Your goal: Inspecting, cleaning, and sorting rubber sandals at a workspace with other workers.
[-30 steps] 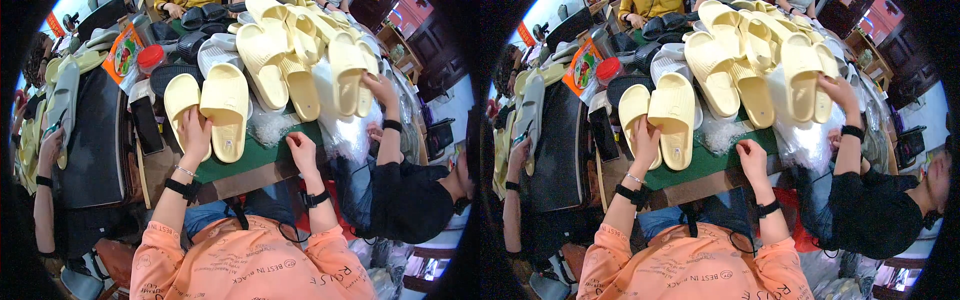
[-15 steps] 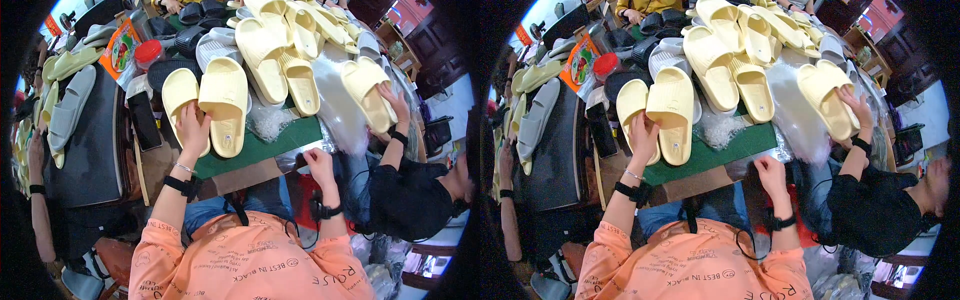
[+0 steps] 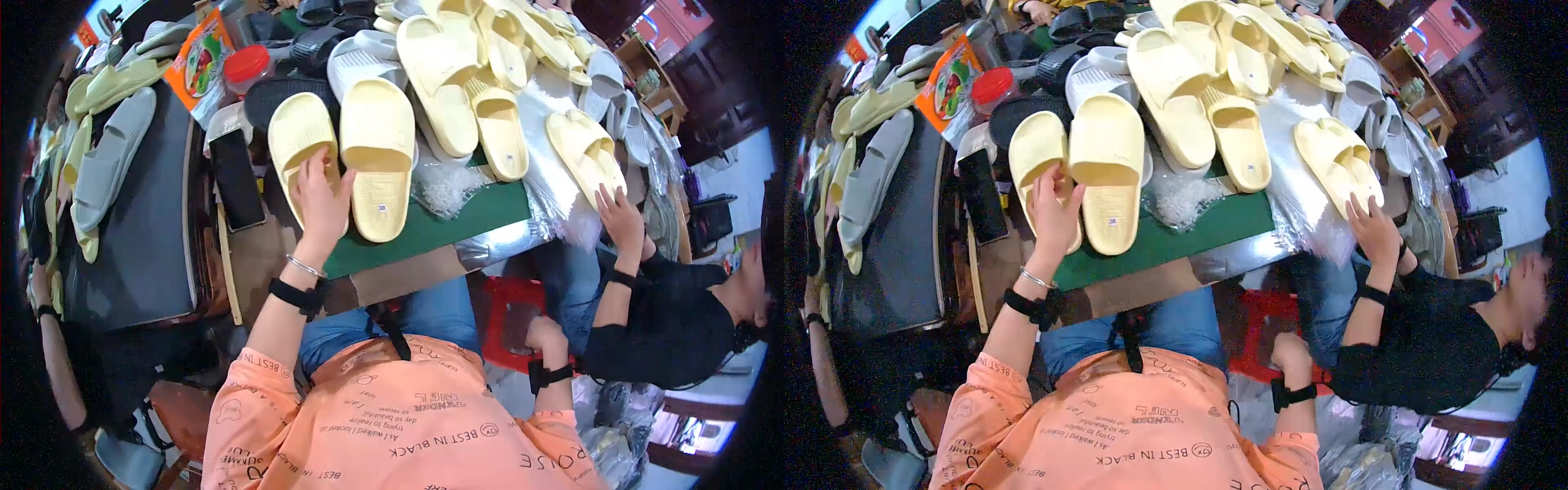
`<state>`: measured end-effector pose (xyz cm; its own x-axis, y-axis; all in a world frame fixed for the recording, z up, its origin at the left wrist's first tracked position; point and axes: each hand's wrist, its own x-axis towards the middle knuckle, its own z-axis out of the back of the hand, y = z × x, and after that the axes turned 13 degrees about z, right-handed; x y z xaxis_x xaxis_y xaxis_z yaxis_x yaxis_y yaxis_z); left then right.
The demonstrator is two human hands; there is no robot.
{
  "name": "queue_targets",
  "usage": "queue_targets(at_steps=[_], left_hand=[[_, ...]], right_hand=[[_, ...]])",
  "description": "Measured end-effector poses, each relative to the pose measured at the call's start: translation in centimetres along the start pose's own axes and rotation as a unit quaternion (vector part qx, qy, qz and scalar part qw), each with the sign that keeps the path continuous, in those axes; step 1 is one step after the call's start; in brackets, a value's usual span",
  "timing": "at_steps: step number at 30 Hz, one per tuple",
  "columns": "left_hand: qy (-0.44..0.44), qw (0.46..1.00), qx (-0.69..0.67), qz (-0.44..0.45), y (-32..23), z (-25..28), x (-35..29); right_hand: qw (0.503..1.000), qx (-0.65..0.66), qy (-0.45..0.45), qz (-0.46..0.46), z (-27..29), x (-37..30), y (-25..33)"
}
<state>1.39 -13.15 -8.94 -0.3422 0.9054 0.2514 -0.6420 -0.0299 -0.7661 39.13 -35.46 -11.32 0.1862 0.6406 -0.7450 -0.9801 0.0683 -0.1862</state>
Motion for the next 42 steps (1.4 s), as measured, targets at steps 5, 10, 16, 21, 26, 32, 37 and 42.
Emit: queue_targets(at_steps=[5,10,16,21,26,32,37,42], left_hand=[[0.089,0.983,-0.127,-0.095,-4.0,3.2,-5.4],[0.279,0.943,-0.155,-0.091,-5.0,5.1,-6.7],[0.322,0.856,-0.334,0.228,-3.3,6.8,-4.4],[0.262,0.838,-0.387,0.283,-3.1,7.4,-2.3],[0.241,0.869,-0.358,0.24,-2.5,7.0,-1.0],[-0.019,0.996,-0.078,0.029,0.0,6.0,8.3],[0.057,0.995,0.076,0.008,1.7,3.8,13.0],[0.149,0.967,0.205,0.042,1.4,2.3,14.1]], right_hand=[[0.831,0.176,-0.307,0.428,13.2,-3.6,8.8],[0.788,0.134,-0.37,0.473,21.6,-4.1,16.8],[0.719,0.266,-0.385,0.514,23.0,-1.8,21.4],[0.606,0.636,-0.072,0.473,21.1,0.4,24.6],[0.532,0.696,0.112,0.469,20.4,1.2,24.7],[0.532,0.737,0.119,0.4,21.2,2.5,27.0],[0.502,0.743,0.124,0.424,23.0,4.9,30.6],[0.545,0.733,-0.005,0.407,25.0,7.1,34.6]])
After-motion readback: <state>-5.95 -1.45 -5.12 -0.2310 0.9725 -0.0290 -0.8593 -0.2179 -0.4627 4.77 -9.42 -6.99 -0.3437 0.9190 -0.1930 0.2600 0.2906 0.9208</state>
